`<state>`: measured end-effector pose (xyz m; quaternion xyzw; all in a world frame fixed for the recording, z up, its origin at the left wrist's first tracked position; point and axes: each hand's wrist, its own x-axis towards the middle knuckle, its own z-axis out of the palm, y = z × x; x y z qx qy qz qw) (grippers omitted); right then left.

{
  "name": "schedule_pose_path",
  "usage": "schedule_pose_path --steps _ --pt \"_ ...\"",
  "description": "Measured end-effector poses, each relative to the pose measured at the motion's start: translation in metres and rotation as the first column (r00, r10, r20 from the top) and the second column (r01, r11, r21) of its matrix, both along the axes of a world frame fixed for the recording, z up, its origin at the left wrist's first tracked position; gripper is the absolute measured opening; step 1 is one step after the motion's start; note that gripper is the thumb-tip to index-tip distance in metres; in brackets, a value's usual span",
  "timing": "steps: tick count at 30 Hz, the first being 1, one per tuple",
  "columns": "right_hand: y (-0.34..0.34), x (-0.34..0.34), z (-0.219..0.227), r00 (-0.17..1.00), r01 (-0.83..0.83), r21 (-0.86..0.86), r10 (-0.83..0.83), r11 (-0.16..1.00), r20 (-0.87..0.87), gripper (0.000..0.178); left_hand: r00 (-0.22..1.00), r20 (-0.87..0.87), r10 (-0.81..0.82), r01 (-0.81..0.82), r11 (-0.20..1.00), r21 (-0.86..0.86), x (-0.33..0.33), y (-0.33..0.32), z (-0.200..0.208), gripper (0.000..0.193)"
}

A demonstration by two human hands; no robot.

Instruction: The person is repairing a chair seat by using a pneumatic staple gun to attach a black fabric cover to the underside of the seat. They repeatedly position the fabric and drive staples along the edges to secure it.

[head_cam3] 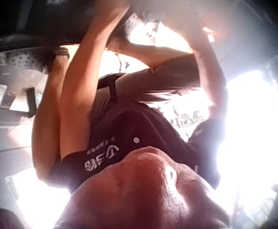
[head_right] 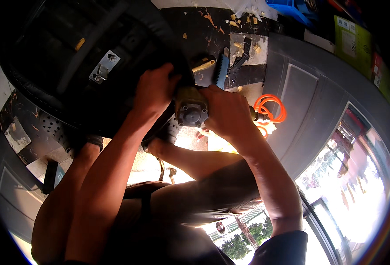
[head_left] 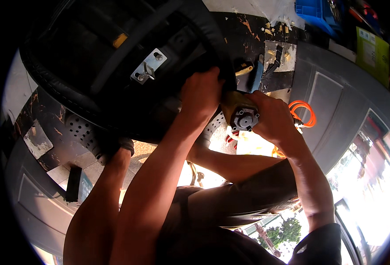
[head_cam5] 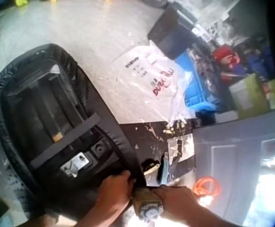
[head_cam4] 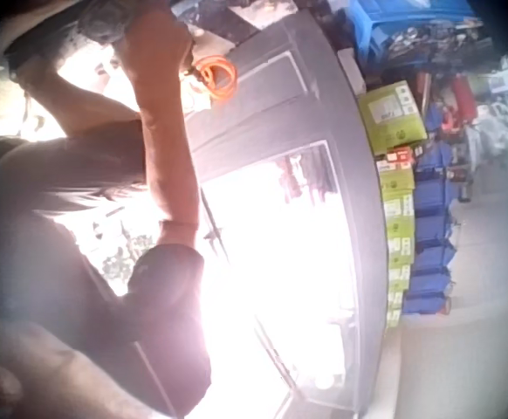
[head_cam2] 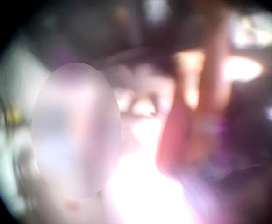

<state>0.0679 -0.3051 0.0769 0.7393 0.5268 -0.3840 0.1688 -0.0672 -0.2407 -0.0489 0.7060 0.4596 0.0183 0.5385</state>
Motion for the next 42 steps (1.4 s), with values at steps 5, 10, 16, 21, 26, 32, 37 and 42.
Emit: schedule_pose_path --steps 5,10,16,21,26,32,37,42 --pt "-0.019 0.004 0.013 0.999 0.010 0.150 -0.003 0.989 -0.047 0.056 0.997 0.014 0.071 -0.070 0.997 -0.044 -0.003 -0.002 0.000 0.018" --pt "-0.019 0.007 0.026 0.982 -0.172 0.174 0.155 0.970 0.106 0.058 0.997 -0.048 0.063 -0.067 0.994 -0.085 -0.002 -0.002 0.004 0.019" --pt "-0.004 0.002 0.012 0.926 -0.374 0.228 0.349 0.899 0.147 0.048 0.993 -0.039 0.113 -0.116 0.991 -0.069 -0.001 -0.004 0.001 0.019" --pt "-0.003 0.004 0.002 0.893 -0.446 0.240 0.410 0.862 0.185 0.031 0.996 -0.048 0.072 -0.074 0.997 -0.038 -0.003 -0.006 0.000 0.016" --pt "-0.002 0.009 -0.010 0.897 -0.439 0.219 0.409 0.872 0.171 0.023 0.996 -0.027 0.079 -0.080 0.997 -0.013 -0.002 -0.008 -0.002 0.017" --pt "0.006 0.010 -0.013 0.901 -0.429 0.184 0.404 0.884 0.156 0.018 0.993 0.034 0.110 -0.110 0.994 -0.010 -0.005 -0.008 -0.006 0.016" --pt "0.010 0.011 -0.015 0.893 -0.442 0.146 0.419 0.885 0.162 0.017 0.990 0.051 0.128 -0.129 0.992 0.014 -0.005 -0.012 -0.011 0.015" --pt "0.010 0.016 -0.016 0.909 -0.413 0.184 0.391 0.892 0.145 0.017 0.986 0.028 0.165 -0.166 0.985 0.035 0.000 -0.012 -0.011 0.014"
